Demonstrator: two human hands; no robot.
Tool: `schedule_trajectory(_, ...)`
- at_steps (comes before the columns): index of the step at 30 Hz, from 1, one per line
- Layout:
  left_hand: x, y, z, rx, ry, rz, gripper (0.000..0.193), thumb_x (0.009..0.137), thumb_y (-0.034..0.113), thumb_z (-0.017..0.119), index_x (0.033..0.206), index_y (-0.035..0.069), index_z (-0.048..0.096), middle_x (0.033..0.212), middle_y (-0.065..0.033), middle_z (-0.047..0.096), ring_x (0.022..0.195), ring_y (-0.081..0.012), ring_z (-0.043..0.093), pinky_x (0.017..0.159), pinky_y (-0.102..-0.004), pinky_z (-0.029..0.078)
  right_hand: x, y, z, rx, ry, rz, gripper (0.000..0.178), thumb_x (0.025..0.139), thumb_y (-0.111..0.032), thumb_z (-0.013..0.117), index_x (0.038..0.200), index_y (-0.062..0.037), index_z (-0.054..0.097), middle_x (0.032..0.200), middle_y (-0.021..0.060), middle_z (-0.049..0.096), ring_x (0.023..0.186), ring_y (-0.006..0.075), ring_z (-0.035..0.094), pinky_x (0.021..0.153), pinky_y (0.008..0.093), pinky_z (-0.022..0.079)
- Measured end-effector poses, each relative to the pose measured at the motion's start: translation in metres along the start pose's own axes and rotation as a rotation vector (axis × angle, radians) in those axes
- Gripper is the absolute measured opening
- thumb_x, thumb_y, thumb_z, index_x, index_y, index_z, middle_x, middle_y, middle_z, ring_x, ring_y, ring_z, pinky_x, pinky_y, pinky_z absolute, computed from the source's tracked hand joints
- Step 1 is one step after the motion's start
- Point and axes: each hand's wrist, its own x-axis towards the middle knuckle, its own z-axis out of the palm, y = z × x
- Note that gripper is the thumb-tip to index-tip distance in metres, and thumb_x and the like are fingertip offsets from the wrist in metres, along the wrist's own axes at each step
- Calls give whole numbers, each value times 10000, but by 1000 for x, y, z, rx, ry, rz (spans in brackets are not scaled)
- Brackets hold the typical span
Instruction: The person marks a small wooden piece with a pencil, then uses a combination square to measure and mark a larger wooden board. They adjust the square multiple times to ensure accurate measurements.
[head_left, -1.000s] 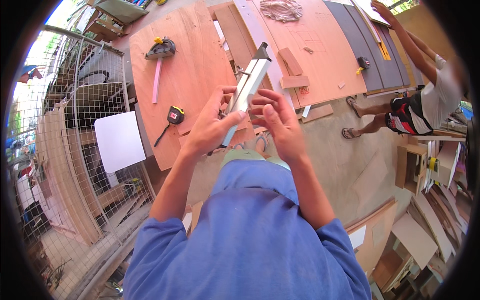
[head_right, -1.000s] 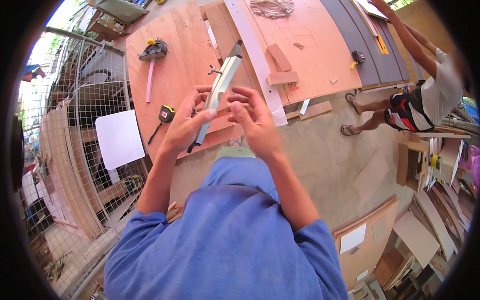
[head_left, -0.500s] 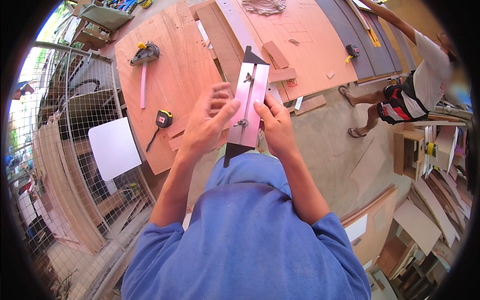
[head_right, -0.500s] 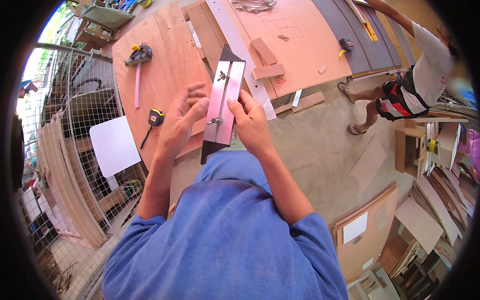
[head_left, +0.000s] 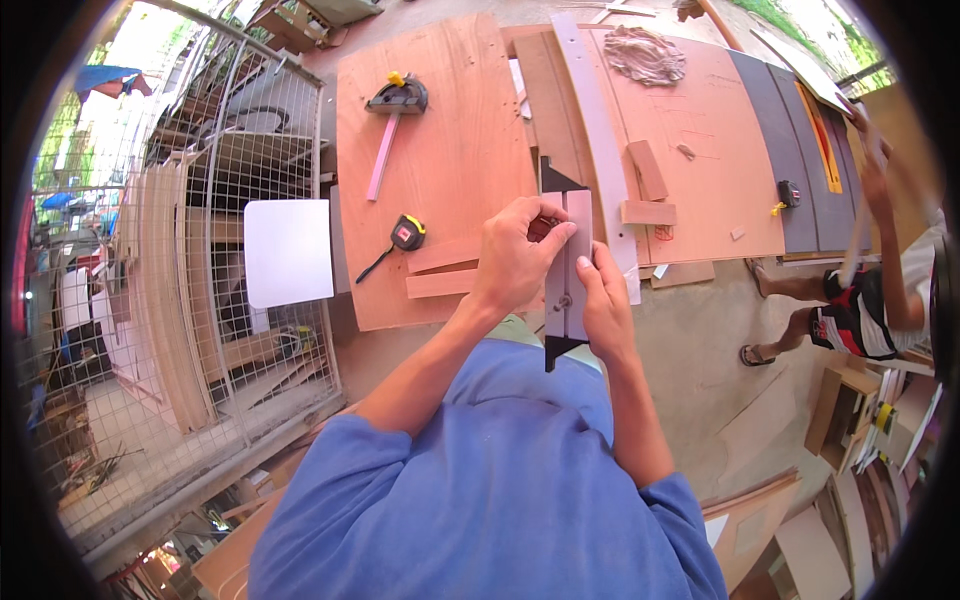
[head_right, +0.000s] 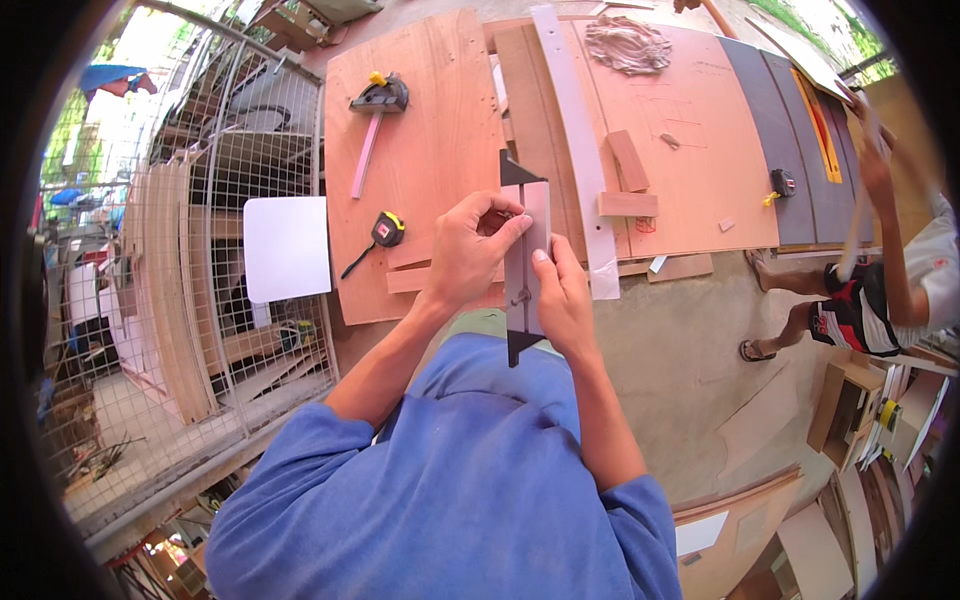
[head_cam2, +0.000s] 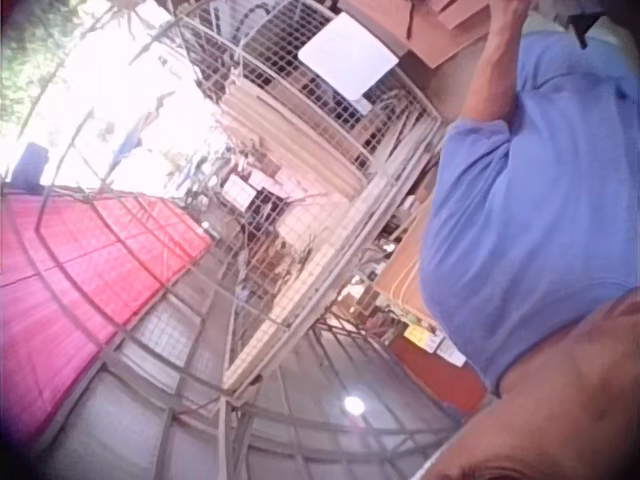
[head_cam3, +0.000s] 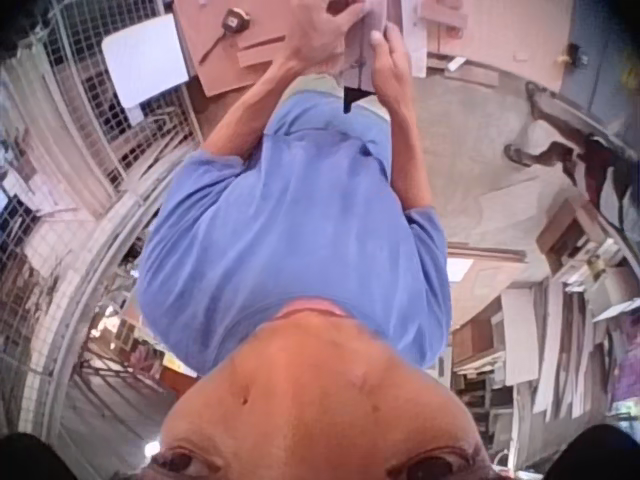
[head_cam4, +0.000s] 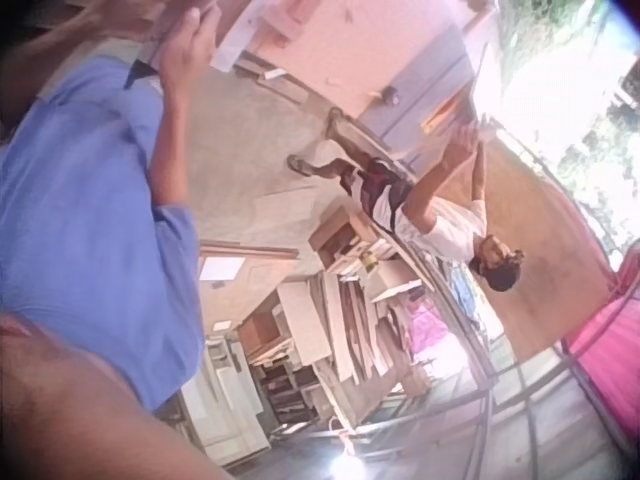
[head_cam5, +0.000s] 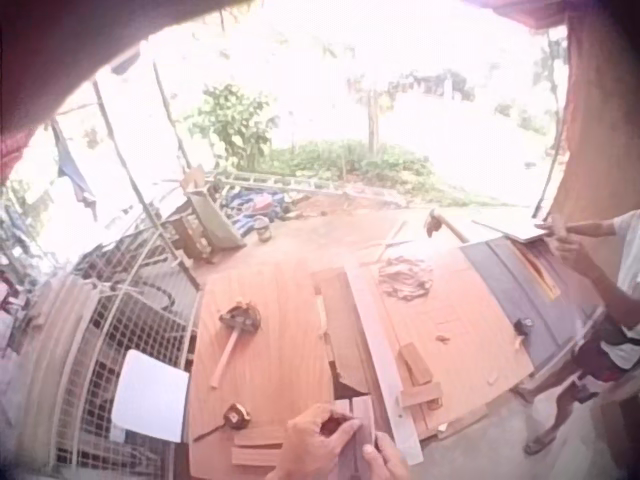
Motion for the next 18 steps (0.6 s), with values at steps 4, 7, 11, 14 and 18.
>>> schedule_trajectory(4,10,-19,-46,45,54,-78,340,946,231,834,1174,5,722,1009,-85,745,838,-118,703,723,-294,583,1,8,30,164,-27,139,260,1143,-158,444,1320,-20,575,1043,59,664,906,122,672,779,300,565)
schedule_trajectory(7,60,-49,-121,214,313,-100,446,919,319,845,1196,1,701,1022,-123,729,865,-187,703,745,-337,581,1,8,49,212,36,192,247,1142,-156,429,1317,-34,554,997,93,693,822,151,707,710,316,587)
schedule_trajectory(11,152,-174,-236,541,528,-137,559,860,371,857,1236,0,674,1100,-201,712,1018,-320,697,895,-443,564,-6,9,71,213,121,240,227,1131,-127,406,1309,-42,519,891,143,729,728,192,732,625,335,600)
schedule_trajectory(14,211,-217,-262,887,536,76,691,835,383,865,1398,81,604,1286,-251,636,1094,-387,685,987,-456,553,-11,18,85,174,118,278,261,1121,-118,420,1348,-35,519,927,140,728,760,180,731,638,327,601)
schedule_trajectory(18,239,-215,-242,1120,247,9,772,824,381,875,1506,259,534,1494,-300,453,1209,-459,627,1086,-467,522,-21,21,104,100,181,302,333,1068,-89,481,1380,-2,560,1078,114,714,908,142,702,753,315,586)
